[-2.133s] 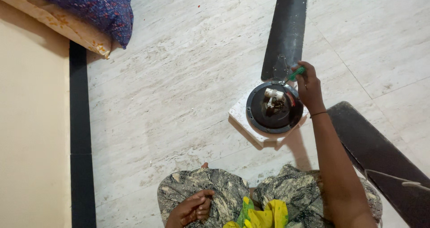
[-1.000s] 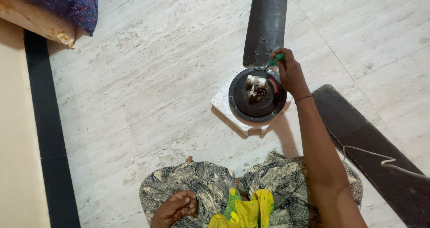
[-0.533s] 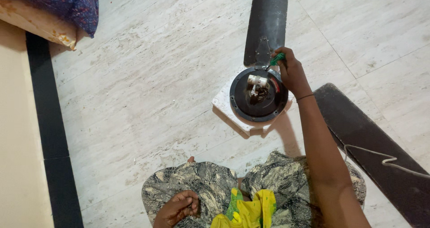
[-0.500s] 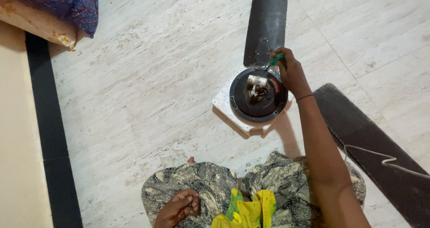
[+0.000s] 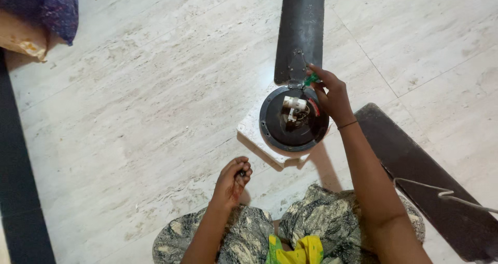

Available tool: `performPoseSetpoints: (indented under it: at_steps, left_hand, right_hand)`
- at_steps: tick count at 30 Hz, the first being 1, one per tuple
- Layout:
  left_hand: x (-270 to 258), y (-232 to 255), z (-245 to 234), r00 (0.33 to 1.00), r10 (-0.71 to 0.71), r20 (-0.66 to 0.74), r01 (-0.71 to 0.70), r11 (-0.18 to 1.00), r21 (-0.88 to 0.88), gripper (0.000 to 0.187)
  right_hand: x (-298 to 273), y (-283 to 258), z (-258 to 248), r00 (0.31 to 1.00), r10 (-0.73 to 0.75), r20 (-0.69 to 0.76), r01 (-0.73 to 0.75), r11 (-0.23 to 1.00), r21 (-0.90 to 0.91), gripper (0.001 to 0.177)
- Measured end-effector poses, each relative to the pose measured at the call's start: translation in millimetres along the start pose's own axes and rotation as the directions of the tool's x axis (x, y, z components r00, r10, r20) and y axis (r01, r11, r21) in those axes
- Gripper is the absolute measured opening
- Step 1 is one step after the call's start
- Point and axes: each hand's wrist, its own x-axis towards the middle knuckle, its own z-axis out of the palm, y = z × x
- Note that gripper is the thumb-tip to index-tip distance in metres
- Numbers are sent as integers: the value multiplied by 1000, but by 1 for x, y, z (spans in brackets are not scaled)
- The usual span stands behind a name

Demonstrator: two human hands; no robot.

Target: The person uses a screwdriver to loosen and remove screws from the fan blade mounting brackets. They detach two fan blades from the motor housing and place them on the floor, leaving the central motor unit exposed.

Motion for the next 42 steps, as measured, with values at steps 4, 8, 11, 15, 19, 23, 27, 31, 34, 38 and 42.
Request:
performPoseSetpoints:
  at_steps: [4,8,11,15,19,23,27,31,34,38,42]
  left_hand:
    - [62,2,-12,1000,22,-5,-22,999,35,19]
    - [94,-15,-34,998,56,-2,-56,998,-3,19]
    - [104,-22,-46,999,41,2,-41,997,61,19]
    - [105,-29,-49,1000,-3,-22,5,996,88,19]
    - [108,-29,-51,1000,-5,-14,7,995,97,19]
    - [108,-35,-50,998,-39,-39,43,994,105,17]
    - [107,-37,-47,999,-38,-24,41,990,133,18]
    - [108,-35,-48,998,-47,-42,53,990,134,19]
    - [109,-34,-51,999,-37,-26,39,994,97,20]
    - [111,-32,-55,999,-30,-19,31,996,82,20]
    - [111,-34,-56,1000,-23,1,23,996,86,20]
  right_hand:
    - [6,5,-1,1000,18,-5,-18,996,-88,45]
    - [6,10,-1,999,39,-15,-41,993,-115,40]
    - [7,9,4,1000,18,-4,-19,990,-143,40]
    - [5,4,6,1000,4,16,-2,986,-166,37]
    - [4,7,5,999,-5,-32,-2,979,-202,35]
    - [3,15,-4,992,81,-101,-96,985,-146,34]
    - [5,20,-6,987,4,-163,-43,970,-239,30]
    - [-5,13,5,974,-39,-225,-48,929,-368,31]
    - [-9,9,12,971,-42,-237,-74,884,-461,32]
    - [-9,4,9,966,-69,-248,-89,814,-574,39]
    - [-11,2,9,965,-101,-242,-74,780,-622,43]
